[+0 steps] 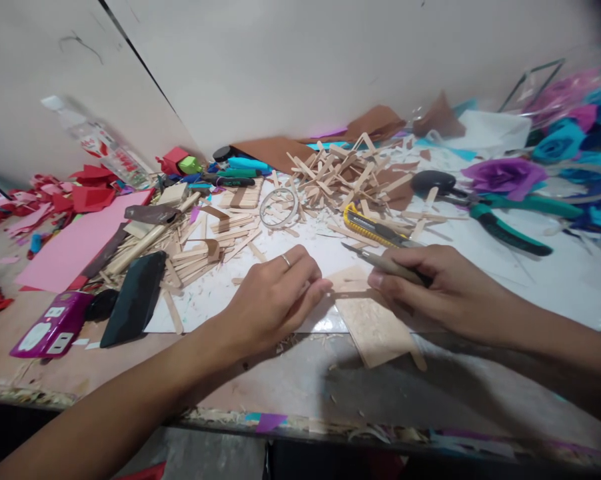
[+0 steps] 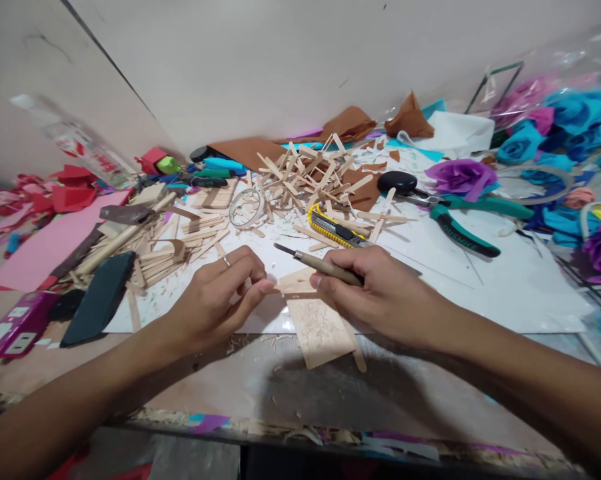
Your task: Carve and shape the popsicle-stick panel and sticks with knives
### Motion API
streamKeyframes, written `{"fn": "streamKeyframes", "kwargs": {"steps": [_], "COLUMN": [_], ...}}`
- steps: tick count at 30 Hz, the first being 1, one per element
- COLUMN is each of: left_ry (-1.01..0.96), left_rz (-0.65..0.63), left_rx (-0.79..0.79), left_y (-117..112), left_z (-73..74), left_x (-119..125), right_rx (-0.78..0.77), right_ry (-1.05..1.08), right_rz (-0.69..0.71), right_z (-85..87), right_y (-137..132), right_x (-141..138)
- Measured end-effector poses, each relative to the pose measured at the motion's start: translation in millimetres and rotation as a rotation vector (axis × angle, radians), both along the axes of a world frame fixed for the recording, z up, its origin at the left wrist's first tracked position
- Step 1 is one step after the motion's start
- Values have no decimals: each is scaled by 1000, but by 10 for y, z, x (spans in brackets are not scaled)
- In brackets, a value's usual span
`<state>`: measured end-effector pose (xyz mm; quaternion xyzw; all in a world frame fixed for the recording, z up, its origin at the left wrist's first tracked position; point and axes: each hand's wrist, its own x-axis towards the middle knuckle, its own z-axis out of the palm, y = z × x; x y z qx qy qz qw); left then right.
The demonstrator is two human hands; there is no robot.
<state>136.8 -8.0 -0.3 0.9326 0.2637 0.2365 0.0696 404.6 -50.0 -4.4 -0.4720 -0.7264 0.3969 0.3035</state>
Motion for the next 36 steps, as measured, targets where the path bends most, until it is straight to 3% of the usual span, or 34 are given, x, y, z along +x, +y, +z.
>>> {"fn": "streamKeyframes", "kwargs": {"steps": [8,15,19,27,36], "left_ry": [-61,-90,-168,-253,-266], "left_rz": [-192,-210,-145,-24,35], "left_rx": [93,38,14,-382,-744], "left_y": [-22,-8,-27,-105,-92], "left_z": [-97,-83,-91,-125,-118], "left_x": [1,-22,26,121,188], "right_rx": [-4,8,88,171,200], "right_ry": [2,-8,-36,-77,-131], "right_rz": [16,17,29,21,15], "right_z": [24,33,-3,-52,36], "right_y": [4,7,19,-2,29], "right_x": [-5,9,15,-23,-4]}}
